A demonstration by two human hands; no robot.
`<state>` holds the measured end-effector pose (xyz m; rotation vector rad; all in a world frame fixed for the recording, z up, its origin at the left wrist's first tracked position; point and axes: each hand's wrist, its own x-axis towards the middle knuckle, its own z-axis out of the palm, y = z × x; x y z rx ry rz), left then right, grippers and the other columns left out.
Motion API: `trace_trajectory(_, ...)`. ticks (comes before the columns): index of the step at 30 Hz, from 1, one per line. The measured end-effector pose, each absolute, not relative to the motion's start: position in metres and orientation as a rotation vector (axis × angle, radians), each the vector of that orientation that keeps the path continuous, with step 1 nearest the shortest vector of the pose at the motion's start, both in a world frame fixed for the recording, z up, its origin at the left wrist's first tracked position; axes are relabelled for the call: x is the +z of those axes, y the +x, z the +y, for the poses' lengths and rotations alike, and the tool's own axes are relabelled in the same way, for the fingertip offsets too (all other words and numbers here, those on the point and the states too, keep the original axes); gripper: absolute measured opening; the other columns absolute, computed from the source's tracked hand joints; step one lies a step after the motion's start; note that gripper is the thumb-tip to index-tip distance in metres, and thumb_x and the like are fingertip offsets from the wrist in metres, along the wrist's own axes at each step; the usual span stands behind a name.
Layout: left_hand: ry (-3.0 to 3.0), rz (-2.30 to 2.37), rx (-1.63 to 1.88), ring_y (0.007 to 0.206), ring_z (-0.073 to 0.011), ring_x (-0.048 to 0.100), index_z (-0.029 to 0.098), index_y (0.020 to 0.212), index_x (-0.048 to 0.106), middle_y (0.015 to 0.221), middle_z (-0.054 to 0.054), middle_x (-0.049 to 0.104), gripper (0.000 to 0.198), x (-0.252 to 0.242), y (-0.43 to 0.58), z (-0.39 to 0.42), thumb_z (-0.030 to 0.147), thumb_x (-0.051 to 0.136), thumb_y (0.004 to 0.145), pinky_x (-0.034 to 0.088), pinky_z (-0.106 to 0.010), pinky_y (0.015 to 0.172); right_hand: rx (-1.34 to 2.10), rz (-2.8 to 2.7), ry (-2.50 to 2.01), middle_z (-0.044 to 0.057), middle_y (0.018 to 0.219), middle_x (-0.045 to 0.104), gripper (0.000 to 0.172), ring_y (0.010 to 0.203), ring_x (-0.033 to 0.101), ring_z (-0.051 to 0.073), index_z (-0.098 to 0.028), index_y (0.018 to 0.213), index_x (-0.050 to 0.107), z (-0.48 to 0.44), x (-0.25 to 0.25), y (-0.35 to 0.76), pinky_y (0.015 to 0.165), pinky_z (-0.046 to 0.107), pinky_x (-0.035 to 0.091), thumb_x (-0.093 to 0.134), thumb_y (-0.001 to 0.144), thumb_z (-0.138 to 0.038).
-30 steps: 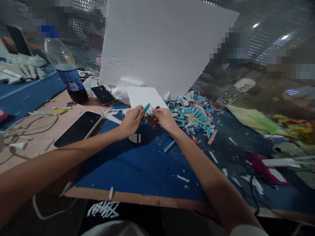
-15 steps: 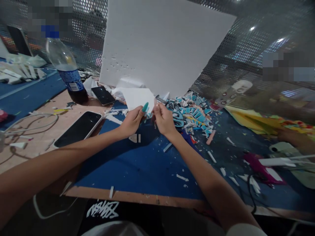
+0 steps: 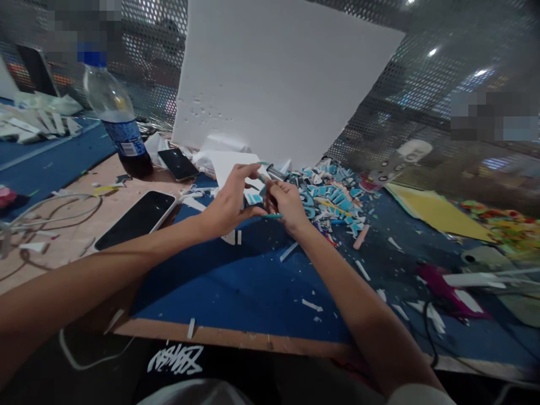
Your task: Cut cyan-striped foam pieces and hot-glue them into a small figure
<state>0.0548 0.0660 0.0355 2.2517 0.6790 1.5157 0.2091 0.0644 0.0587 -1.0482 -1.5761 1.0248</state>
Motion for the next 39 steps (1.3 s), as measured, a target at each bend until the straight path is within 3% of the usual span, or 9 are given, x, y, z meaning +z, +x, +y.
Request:
trace_trajectory(5,2.221,0.703,1.482,0.111,-0.0241,0.05,0.021,0.133,0.035,0.128,-0.015,0.042,0.067,0.047,0.055,0.064,0.031,0.071,0.077,0.052,-0.034,0.086,1.081,-1.595,-1.028,-0.007,0.032,0.035,0.048,0.029,0.03,0.005,-0.02,0.047,0.042,0.059,0.072,0.211,0.034,0.021,0.021,0.058,0.08,-0.051)
trace_trajectory(10,2.309,0.621,1.27,0.105,-0.0217,0.061,0.019,0.125,0.052,0.119,-0.011,0.062,0.051,0.055,0.049,0.065,0.012,0.067,0.077,0.052,-0.036,0.091,1.083,-1.704,-1.066,-0.007,0.034,0.034,0.045,0.033,0.027,0.004,-0.02,0.046,0.042,0.05,0.08,0.208,0.035,0.021,0.018,0.055,0.083,-0.042)
trace_trajectory(14,2.379,0.746,1.236,0.102,-0.0251,0.064,0.017,0.124,0.057,0.117,-0.012,0.067,0.055,0.06,0.044,0.06,0.011,0.071,0.071,0.054,-0.039,0.087,1.015,-1.816,-1.124,-0.008,0.033,0.032,0.042,0.034,0.026,0.005,-0.02,0.045,0.039,0.05,0.081,0.209,0.036,0.021,0.017,0.054,0.083,-0.032)
trace_trajectory(18,2.347,0.902,1.202,0.092,-0.0246,0.068,0.019,0.112,0.066,0.104,-0.009,0.072,0.043,0.061,0.044,0.048,0.01,0.069,0.071,0.055,-0.038,0.078,1.048,-1.894,-1.146,-0.007,0.037,0.039,0.034,0.037,0.031,0.005,-0.018,0.048,0.046,0.05,0.076,0.207,0.038,0.021,0.022,0.056,0.08,-0.027)
trace_trajectory(22,2.246,0.908,1.131,0.085,-0.023,0.069,0.019,0.093,0.073,0.093,-0.007,0.075,0.022,0.054,0.039,0.039,0.013,0.066,0.074,0.056,-0.033,0.071,1.207,-2.04,-1.125,-0.006,0.046,0.047,0.024,0.04,0.04,0.007,-0.017,0.066,0.056,0.042,0.078,0.209,0.041,0.022,0.029,0.061,0.079,-0.037)
trace_trajectory(25,2.237,0.896,1.096,0.09,-0.0228,0.068,0.023,0.096,0.073,0.103,-0.008,0.072,0.022,0.044,0.03,0.037,0.017,0.064,0.077,0.056,-0.035,0.075,1.239,-2.062,-1.142,-0.004,0.052,0.052,0.025,0.046,0.049,0.011,-0.019,0.08,0.052,0.029,0.081,0.22,0.047,0.024,0.038,0.054,0.085,-0.043)
trace_trajectory(30,2.1,0.999,1.155,0.112,-0.025,0.058,0.024,0.103,0.069,0.117,-0.007,0.067,0.026,0.025,0.016,0.038,0.018,0.06,0.08,0.049,-0.046,0.092,0.659,-2.172,-1.569,0.008,0.088,0.057,0.026,0.076,0.057,0.02,-0.019,0.095,0.048,-0.002,0.073,0.26,0.063,0.032,0.046,0.053,0.083,-0.041)
trace_trajectory(35,1.984,0.986,1.143,0.109,-0.0253,0.061,0.021,0.096,0.068,0.119,-0.008,0.066,0.022,0.011,0.017,0.042,0.015,0.06,0.077,0.053,-0.044,0.087,-0.262,-2.107,-2.191,0.021,0.106,0.049,0.043,0.106,0.048,0.037,-0.01,0.104,0.046,-0.032,0.046,0.305,0.081,0.046,0.043,0.062,0.07,-0.032)
trace_trajectory(39,1.883,0.959,1.156,0.111,-0.025,0.06,0.02,0.093,0.068,0.125,-0.01,0.062,0.019,0.007,0.019,0.043,0.015,0.062,0.076,0.052,-0.045,0.09,-0.39,-1.981,-2.518,0.027,0.109,0.048,0.045,0.104,0.05,0.041,-0.003,0.106,0.047,-0.037,0.031,0.322,0.078,0.046,0.043,0.061,0.075,-0.032)
